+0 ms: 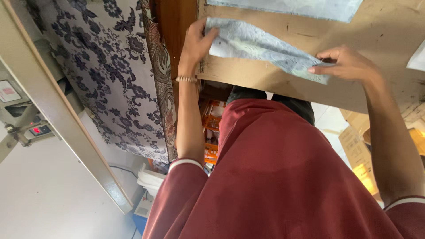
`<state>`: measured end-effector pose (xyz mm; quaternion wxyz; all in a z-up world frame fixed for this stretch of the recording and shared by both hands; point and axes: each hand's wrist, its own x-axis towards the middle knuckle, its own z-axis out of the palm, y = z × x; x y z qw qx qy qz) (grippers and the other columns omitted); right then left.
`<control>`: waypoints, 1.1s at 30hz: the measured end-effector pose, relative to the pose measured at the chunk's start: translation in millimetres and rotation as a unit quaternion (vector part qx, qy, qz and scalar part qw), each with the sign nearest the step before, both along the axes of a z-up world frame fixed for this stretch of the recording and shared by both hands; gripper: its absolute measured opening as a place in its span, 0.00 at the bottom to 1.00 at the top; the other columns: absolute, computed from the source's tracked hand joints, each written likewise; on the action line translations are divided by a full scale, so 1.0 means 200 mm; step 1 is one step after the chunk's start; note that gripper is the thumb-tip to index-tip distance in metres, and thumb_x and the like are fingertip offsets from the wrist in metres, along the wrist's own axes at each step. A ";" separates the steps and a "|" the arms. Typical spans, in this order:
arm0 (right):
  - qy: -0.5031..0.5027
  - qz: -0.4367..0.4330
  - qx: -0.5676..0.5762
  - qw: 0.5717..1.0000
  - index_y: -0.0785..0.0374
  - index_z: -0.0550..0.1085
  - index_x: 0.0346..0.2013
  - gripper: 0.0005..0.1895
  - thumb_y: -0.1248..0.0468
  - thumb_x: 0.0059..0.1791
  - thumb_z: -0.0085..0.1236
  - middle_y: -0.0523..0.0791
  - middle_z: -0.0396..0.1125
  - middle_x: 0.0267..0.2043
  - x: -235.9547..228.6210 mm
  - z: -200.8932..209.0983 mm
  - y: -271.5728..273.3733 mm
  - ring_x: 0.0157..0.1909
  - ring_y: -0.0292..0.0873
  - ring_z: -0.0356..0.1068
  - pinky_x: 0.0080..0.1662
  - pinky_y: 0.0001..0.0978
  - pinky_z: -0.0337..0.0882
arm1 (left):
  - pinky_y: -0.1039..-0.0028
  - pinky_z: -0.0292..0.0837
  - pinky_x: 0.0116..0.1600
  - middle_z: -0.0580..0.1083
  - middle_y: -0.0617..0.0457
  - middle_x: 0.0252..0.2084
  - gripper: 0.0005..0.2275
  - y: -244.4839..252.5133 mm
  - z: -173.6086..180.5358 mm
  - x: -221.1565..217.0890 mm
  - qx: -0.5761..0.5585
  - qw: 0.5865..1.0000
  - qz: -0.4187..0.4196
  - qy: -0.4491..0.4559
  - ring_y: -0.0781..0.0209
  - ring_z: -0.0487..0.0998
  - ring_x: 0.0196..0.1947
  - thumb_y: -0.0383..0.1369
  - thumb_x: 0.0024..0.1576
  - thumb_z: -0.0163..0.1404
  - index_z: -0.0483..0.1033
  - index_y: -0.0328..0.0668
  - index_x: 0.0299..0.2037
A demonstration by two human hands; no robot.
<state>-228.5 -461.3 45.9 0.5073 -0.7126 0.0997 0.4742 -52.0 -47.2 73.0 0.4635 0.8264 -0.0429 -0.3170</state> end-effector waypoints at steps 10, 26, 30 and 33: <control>-0.064 -0.086 -0.113 0.988 0.62 0.73 0.58 0.29 0.44 0.53 0.62 0.51 0.72 0.47 -0.14 -0.11 0.22 0.50 0.47 0.72 0.47 0.41 0.71 | 0.68 0.78 0.47 0.83 0.49 0.40 0.15 0.03 -0.37 -0.02 0.026 1.000 0.004 0.004 0.64 0.82 0.39 0.34 0.59 0.54 0.79 0.33 0.53; -0.248 0.042 -0.022 0.968 0.65 0.75 0.46 0.17 0.63 0.44 0.61 0.56 0.70 0.39 0.24 -0.11 0.48 0.38 0.55 0.71 0.41 0.48 0.71 | 0.77 0.57 0.27 0.73 0.56 0.26 0.04 -0.15 0.39 0.09 -0.145 0.973 -0.159 0.078 0.71 0.66 0.21 0.24 0.60 0.50 0.79 0.36 0.36; -0.107 -0.046 -0.106 0.988 0.65 0.72 0.41 0.13 0.57 0.57 0.56 0.51 0.69 0.33 0.10 0.12 0.37 0.33 0.53 0.70 0.38 0.48 0.69 | 0.80 0.59 0.25 0.76 0.56 0.29 0.07 -0.05 0.45 0.20 -0.120 0.982 -0.142 0.042 0.72 0.67 0.21 0.23 0.59 0.49 0.80 0.35 0.42; -0.309 -0.046 -0.180 0.933 0.66 0.74 0.43 0.09 0.62 0.58 0.57 0.51 0.70 0.36 0.02 0.30 0.29 0.39 0.51 0.69 0.54 0.45 0.67 | 0.79 0.61 0.28 0.78 0.55 0.31 0.07 0.04 0.44 0.24 -0.087 0.989 -0.106 0.054 0.71 0.68 0.23 0.25 0.60 0.51 0.81 0.34 0.45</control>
